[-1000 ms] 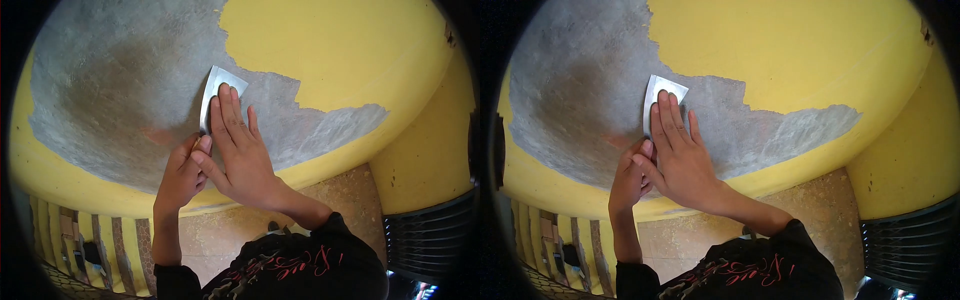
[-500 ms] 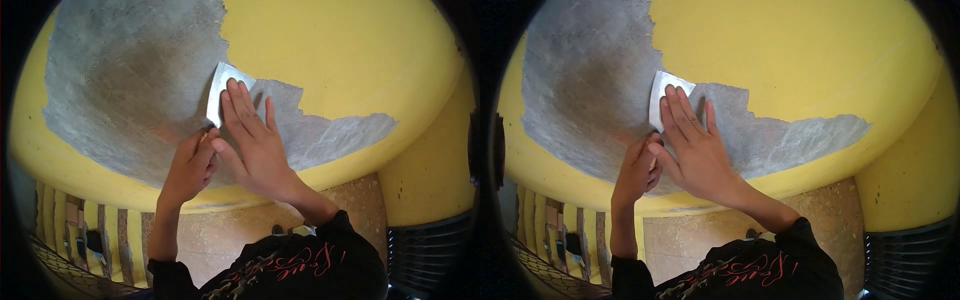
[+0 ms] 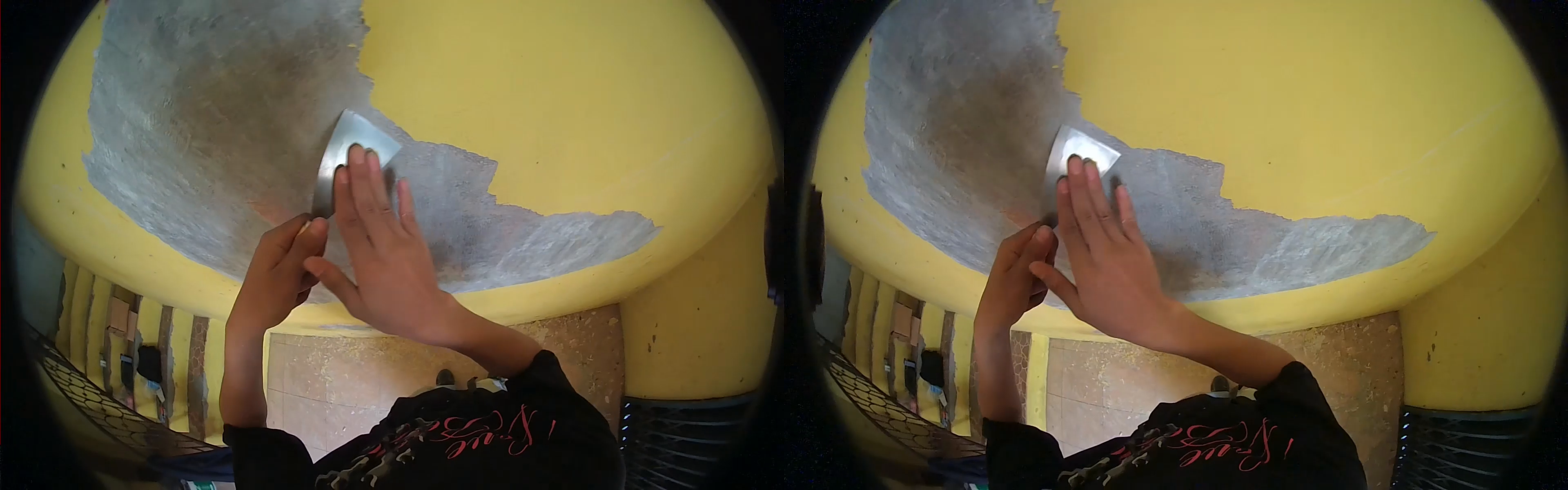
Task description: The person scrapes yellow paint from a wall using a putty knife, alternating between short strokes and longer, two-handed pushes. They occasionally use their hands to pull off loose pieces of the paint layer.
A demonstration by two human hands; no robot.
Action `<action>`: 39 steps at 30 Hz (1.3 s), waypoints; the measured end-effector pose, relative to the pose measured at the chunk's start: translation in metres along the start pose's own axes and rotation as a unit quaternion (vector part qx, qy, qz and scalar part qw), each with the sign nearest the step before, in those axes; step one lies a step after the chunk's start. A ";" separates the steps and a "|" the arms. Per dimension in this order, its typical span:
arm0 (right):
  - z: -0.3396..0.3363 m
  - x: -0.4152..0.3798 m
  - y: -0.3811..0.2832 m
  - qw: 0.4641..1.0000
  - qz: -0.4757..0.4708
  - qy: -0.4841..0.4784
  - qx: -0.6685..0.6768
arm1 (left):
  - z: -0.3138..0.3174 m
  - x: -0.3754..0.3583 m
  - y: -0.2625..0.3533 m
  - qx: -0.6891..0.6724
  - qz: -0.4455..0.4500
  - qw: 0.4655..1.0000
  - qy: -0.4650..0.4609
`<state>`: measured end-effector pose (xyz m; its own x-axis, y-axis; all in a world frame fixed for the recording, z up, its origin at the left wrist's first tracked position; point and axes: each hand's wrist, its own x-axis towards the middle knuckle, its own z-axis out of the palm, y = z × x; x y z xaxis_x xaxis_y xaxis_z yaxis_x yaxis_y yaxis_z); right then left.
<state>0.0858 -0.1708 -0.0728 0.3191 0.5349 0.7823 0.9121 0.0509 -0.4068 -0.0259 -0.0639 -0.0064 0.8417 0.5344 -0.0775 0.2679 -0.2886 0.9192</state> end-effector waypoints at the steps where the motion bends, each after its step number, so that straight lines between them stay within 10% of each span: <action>1: 0.004 0.000 0.003 1.000 -0.009 0.005 0.011 | 0.000 0.003 0.000 0.006 -0.015 1.000 0.005; 12: 0.009 -0.001 0.006 1.000 -0.016 0.014 0.000 | 0.002 0.010 0.018 0.114 0.009 0.993 0.011; 16: -0.025 -0.001 0.016 0.997 0.008 0.069 -0.042 | 0.032 0.022 0.035 0.138 0.145 0.980 -0.014; 23: 0.012 0.005 -0.003 0.999 -0.033 0.013 0.034 | -0.010 -0.008 0.018 0.109 0.012 0.992 0.069; 34: 0.010 0.018 -0.018 0.997 -0.041 0.052 0.047 | -0.026 0.007 0.035 0.193 0.115 0.974 0.035; 39: -0.001 0.032 -0.010 0.988 -0.090 0.101 0.075 | -0.030 0.002 0.068 0.260 0.007 0.965 0.030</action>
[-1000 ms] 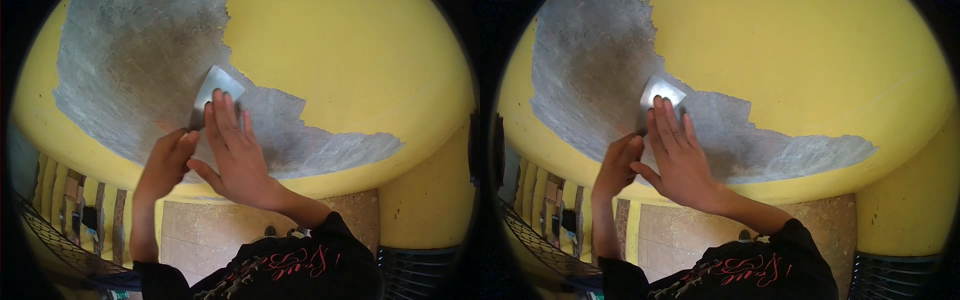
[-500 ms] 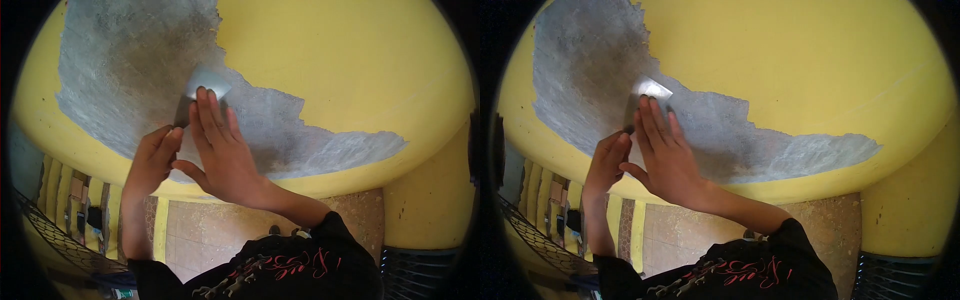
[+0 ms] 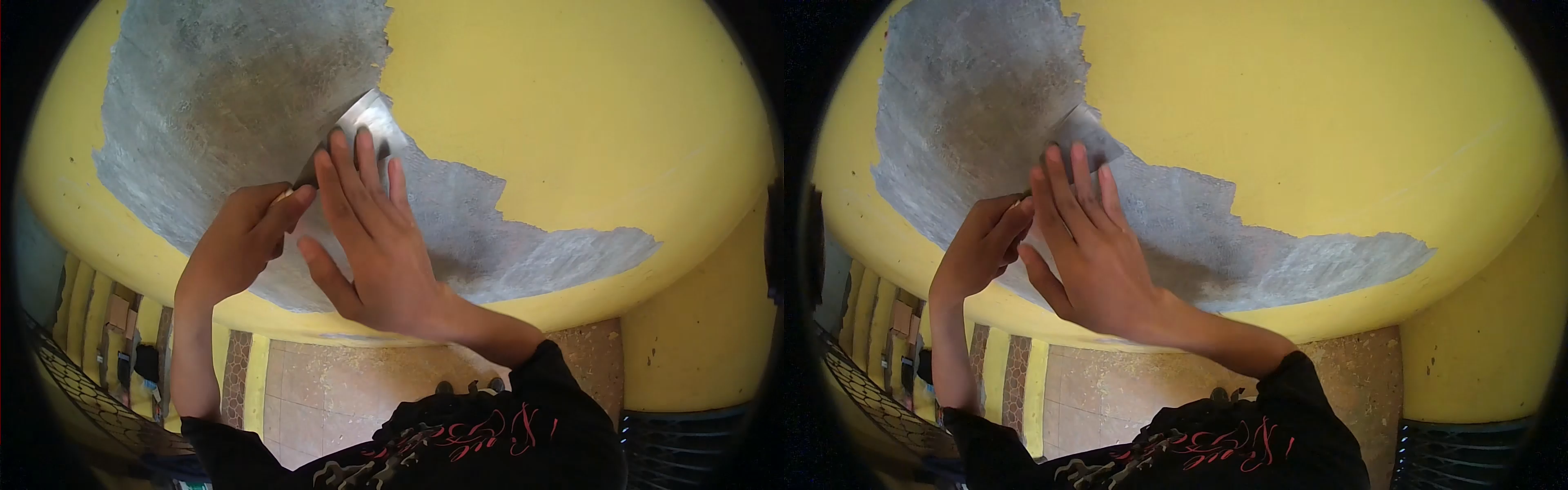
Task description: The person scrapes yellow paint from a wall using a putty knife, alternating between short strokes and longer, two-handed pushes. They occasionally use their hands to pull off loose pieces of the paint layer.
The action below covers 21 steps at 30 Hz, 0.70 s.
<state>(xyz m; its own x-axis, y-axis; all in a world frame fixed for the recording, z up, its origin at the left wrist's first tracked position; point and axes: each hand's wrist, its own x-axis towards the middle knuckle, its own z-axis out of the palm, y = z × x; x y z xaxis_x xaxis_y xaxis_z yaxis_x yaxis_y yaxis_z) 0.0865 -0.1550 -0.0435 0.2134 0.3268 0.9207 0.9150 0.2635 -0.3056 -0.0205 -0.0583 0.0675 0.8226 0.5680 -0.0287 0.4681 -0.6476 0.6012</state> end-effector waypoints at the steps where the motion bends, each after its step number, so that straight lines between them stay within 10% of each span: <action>1: 0.000 0.008 0.006 0.998 -0.041 0.044 -0.007 | 0.002 0.001 0.003 0.002 0.018 1.000 -0.005; 8: 0.012 0.083 0.028 0.930 -0.256 0.201 0.170 | 0.007 0.011 -0.016 0.083 0.237 0.964 0.083; 10: 0.015 0.092 0.025 0.944 -0.213 0.134 0.214 | 0.001 -0.001 0.006 0.132 0.005 0.990 0.039; 21: 0.032 0.101 0.021 0.974 -0.214 0.038 0.067 | -0.012 0.003 -0.005 0.088 -0.082 0.992 0.042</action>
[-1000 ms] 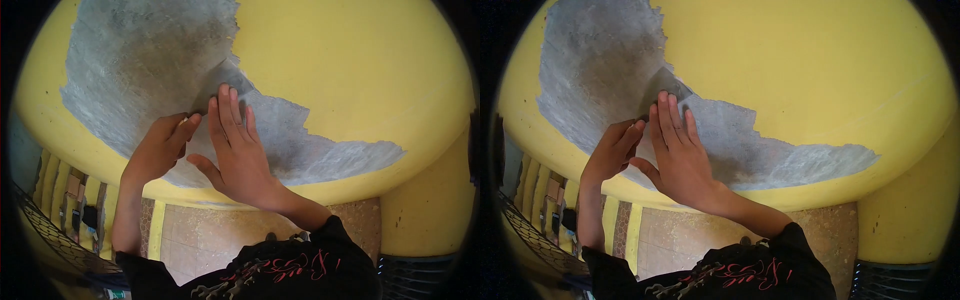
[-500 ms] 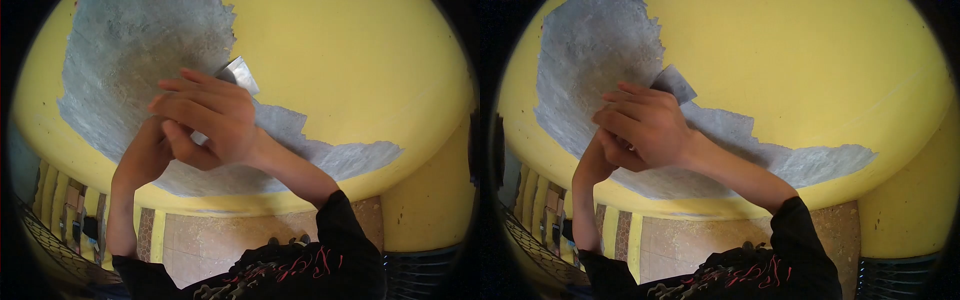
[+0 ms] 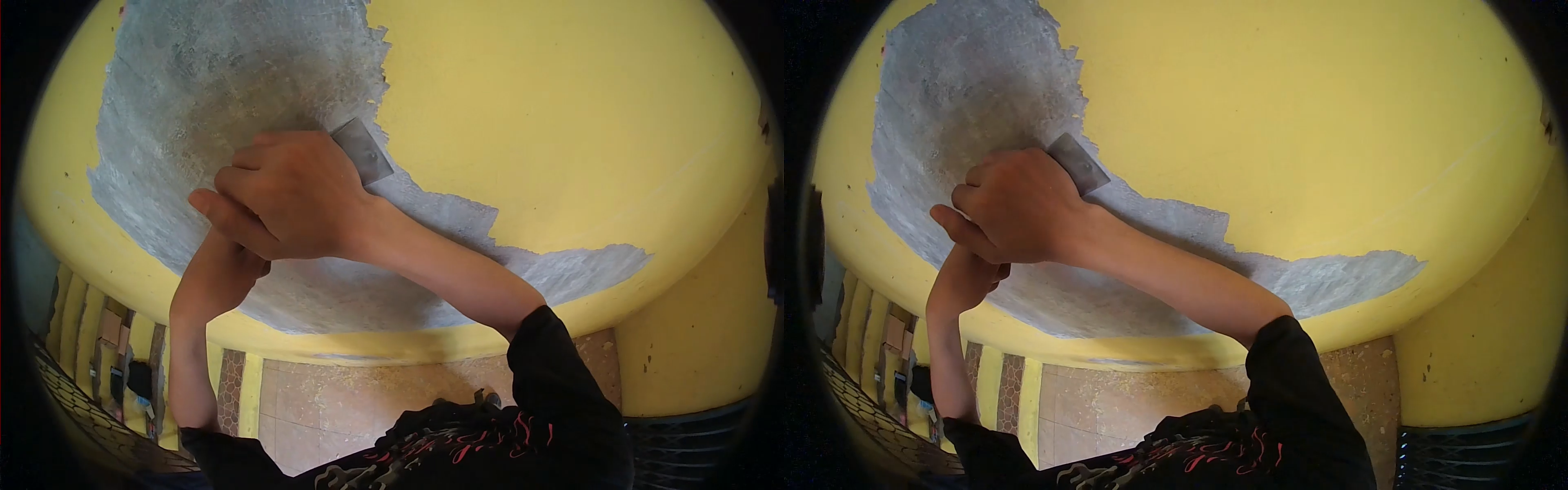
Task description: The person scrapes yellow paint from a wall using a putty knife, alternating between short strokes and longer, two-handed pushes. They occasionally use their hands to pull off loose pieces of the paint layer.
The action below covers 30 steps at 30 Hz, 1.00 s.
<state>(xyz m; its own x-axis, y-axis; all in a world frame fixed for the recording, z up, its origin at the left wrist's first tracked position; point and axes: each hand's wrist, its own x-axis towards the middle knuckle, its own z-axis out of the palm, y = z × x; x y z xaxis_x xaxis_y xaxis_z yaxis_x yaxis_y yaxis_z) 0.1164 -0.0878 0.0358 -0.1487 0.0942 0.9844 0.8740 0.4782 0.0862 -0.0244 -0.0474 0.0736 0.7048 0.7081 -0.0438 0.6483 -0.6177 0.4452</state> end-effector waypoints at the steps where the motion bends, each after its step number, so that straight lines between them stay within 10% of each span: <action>1: 0.001 0.000 0.001 1.000 -0.006 0.031 0.002 | -0.001 0.001 0.002 0.019 -0.022 1.000 -0.012; 7: -0.027 -0.009 0.001 1.000 0.010 0.007 -0.025 | 0.010 0.003 -0.002 0.068 0.227 0.971 0.044; 19: 0.009 0.002 -0.002 0.998 -0.051 0.030 -0.029 | -0.026 -0.015 -0.015 0.058 0.084 0.994 0.039; 25: 0.004 0.002 0.000 0.988 -0.025 -0.129 -0.078 | -0.025 -0.012 -0.019 -0.033 0.142 0.988 0.044; 30: 0.006 0.001 0.003 0.996 -0.055 -0.029 -0.071 | -0.015 -0.046 -0.004 -0.130 0.215 0.961 0.120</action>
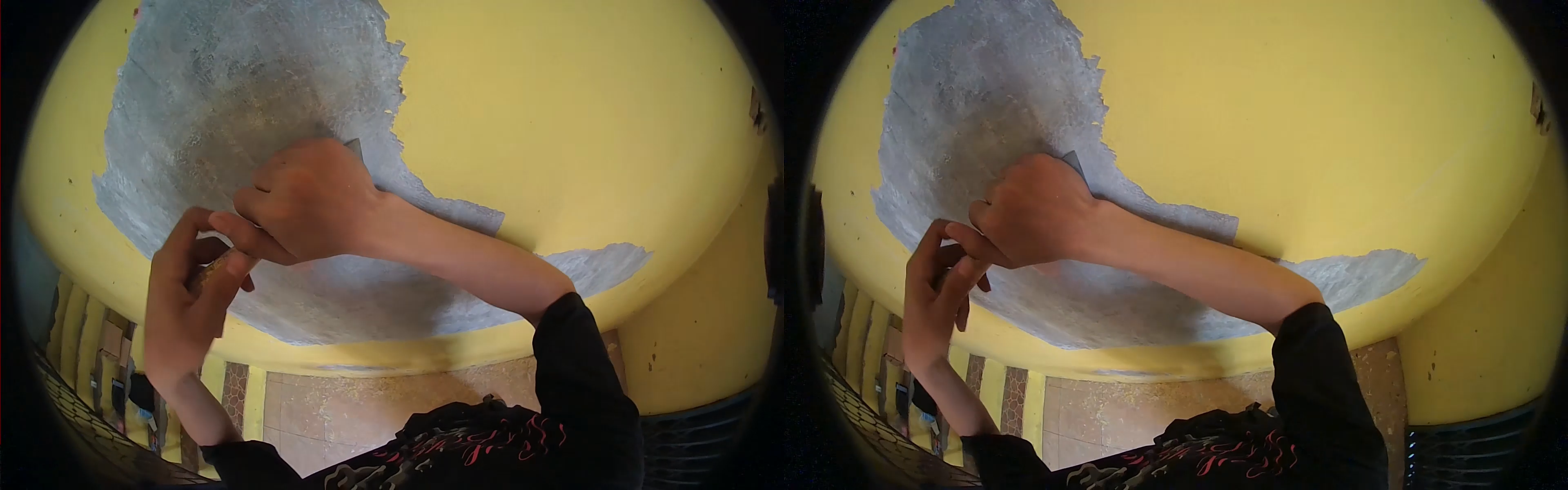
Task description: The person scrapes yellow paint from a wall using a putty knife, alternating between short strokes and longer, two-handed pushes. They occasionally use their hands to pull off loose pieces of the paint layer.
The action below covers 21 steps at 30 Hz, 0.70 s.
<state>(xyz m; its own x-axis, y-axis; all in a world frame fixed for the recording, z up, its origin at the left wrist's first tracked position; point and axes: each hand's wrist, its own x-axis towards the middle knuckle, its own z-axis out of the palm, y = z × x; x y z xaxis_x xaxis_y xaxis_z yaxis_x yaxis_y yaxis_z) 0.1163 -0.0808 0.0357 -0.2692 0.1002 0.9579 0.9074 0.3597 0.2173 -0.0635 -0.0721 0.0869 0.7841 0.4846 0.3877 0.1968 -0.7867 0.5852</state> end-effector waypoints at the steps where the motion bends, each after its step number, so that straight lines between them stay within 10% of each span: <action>1: 0.000 0.000 0.000 1.000 -0.011 0.010 -0.015 | 0.006 -0.004 -0.006 -0.007 0.057 0.996 0.064; 8: 0.001 0.000 0.001 1.000 -0.010 0.001 0.012 | 0.028 0.003 -0.035 0.041 0.157 0.942 0.295; 16: -0.004 -0.007 0.006 0.985 -0.169 -0.038 -0.009 | 0.029 0.006 -0.026 0.032 0.106 0.944 0.310; 21: -0.001 -0.003 -0.026 0.983 -0.111 -0.028 -0.145 | 0.043 0.004 -0.022 0.113 0.122 0.923 0.347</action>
<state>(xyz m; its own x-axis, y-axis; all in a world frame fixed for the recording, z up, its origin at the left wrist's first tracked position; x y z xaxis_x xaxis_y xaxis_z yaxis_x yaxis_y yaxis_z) 0.0943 -0.0911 0.0270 -0.4808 0.1020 0.8708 0.8759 0.1002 0.4719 -0.0394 -0.0690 0.0447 0.2702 0.3500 0.8969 0.2437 -0.9261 0.2879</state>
